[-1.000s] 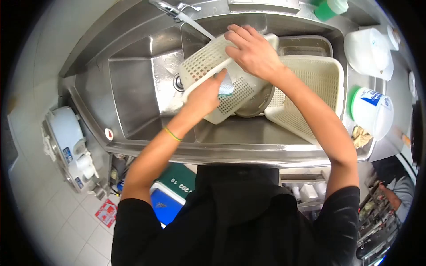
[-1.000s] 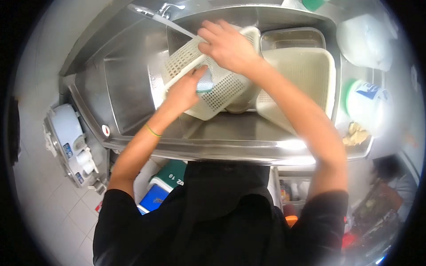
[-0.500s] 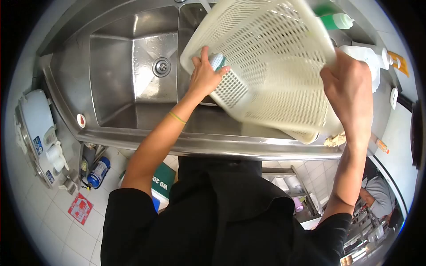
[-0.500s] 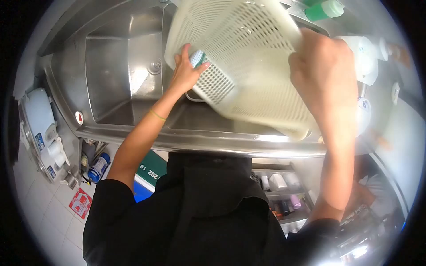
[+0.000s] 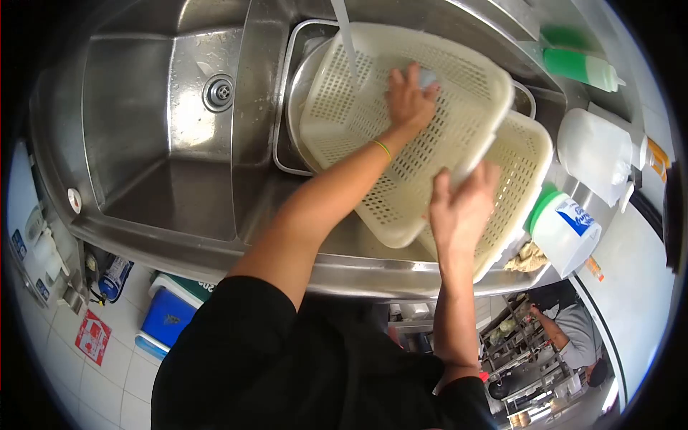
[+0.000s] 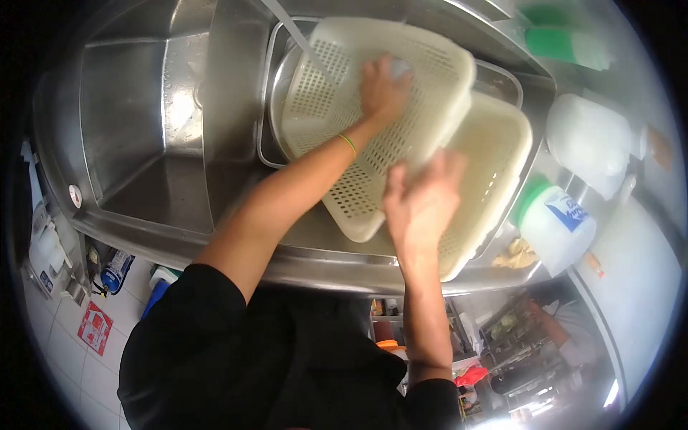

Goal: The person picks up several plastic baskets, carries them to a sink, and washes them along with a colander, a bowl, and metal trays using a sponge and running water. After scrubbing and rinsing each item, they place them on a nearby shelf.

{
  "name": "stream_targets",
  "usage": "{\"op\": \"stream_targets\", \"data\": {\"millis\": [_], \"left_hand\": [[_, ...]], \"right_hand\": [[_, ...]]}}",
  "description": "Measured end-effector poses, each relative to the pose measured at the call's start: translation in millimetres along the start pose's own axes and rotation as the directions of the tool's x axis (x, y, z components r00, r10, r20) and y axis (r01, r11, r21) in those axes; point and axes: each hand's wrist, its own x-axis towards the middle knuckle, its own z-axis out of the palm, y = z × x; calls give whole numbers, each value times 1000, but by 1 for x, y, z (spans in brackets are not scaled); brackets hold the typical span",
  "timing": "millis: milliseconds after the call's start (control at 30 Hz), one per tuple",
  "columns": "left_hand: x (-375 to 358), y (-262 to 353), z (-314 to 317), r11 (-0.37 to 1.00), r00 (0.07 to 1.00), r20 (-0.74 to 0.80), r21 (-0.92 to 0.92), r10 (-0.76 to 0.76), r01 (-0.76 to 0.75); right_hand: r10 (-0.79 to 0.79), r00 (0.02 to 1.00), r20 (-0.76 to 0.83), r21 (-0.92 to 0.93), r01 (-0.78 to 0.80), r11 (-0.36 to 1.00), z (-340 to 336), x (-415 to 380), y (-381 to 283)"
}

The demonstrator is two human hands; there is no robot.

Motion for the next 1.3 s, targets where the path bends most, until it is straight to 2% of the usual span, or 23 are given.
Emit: {"op": "stream_targets", "data": {"millis": [100,133,167,200,233,300,333,400,467,533,600,633,667,733,833,900,967,1033,1100,1133,1200,1267,1300], "left_hand": [[-27,29,-10,932,959,97,-277,268,-233],[-47,31,-5,933,960,108,-285,260,-220],[-68,38,1,840,899,163,-453,407,-298],[-78,41,6,714,816,178,-608,550,-349],[-78,29,10,714,820,171,-606,547,-350],[-67,-5,6,640,602,237,-407,763,-651],[-54,-15,2,640,602,234,-401,763,-655],[-23,-41,-1,332,308,241,-65,920,-941],[6,-58,-4,377,414,421,173,807,-910],[45,-91,-21,723,731,17,135,682,-677],[59,-126,-66,687,885,167,574,434,-445],[51,-136,-76,704,900,192,567,392,-428],[33,-148,-81,718,913,219,565,345,-407],[-15,-162,-72,831,981,190,551,-40,-73],[-54,-142,-58,841,976,216,532,-26,-96],[-63,-109,-54,953,901,348,246,-257,177],[-75,-79,-38,978,922,328,102,-207,183],[-91,-48,-19,982,962,261,-185,84,-35],[-93,-9,11,888,900,123,-266,418,-376],[-86,-5,11,888,903,113,-268,415,-375],[-57,4,14,699,706,12,-161,708,-697],[-24,-2,-4,500,509,-14,216,860,-839],[-6,-9,-13,702,712,-34,208,701,-681]], "right_hand": [[-72,982,-176,-100,55,993,-13,3,10],[-151,956,-253,-93,131,987,-8,8,18],[-233,915,-330,-94,214,972,-4,10,25],[39,976,-212,168,-3,986,3,2,35],[21,972,-232,181,22,983,9,1,46],[-3,967,-254,206,57,977,24,0,67],[16,965,-261,209,41,977,34,-1,75],[34,967,-252,211,21,977,44,0,79],[143,939,-313,177,-90,980,44,3,69],[156,927,-341,134,-117,984,39,3,64],[95,900,-426,239,11,971,39,4,55],[46,899,-436,300,97,949,47,5,53],[63,948,-311,295,33,955,43,6,39],[94,924,-370,416,74,906,58,11,27],[-49,887,-459,391,251,886,50,23,29],[-77,915,-397,372,237,897,40,27,32],[-109,926,-362,390,257,884,42,32,35],[-72,934,-350,411,222,884,43,35,33],[-10,948,-318,401,144,904,44,35,28],[-21,948,-317,398,153,905,40,36,26],[9,959,-284,334,90,938,23,40,27],[-24,950,-312,323,130,937,21,40,32],[12,967,-254,283,62,957,18,36,26]]}}
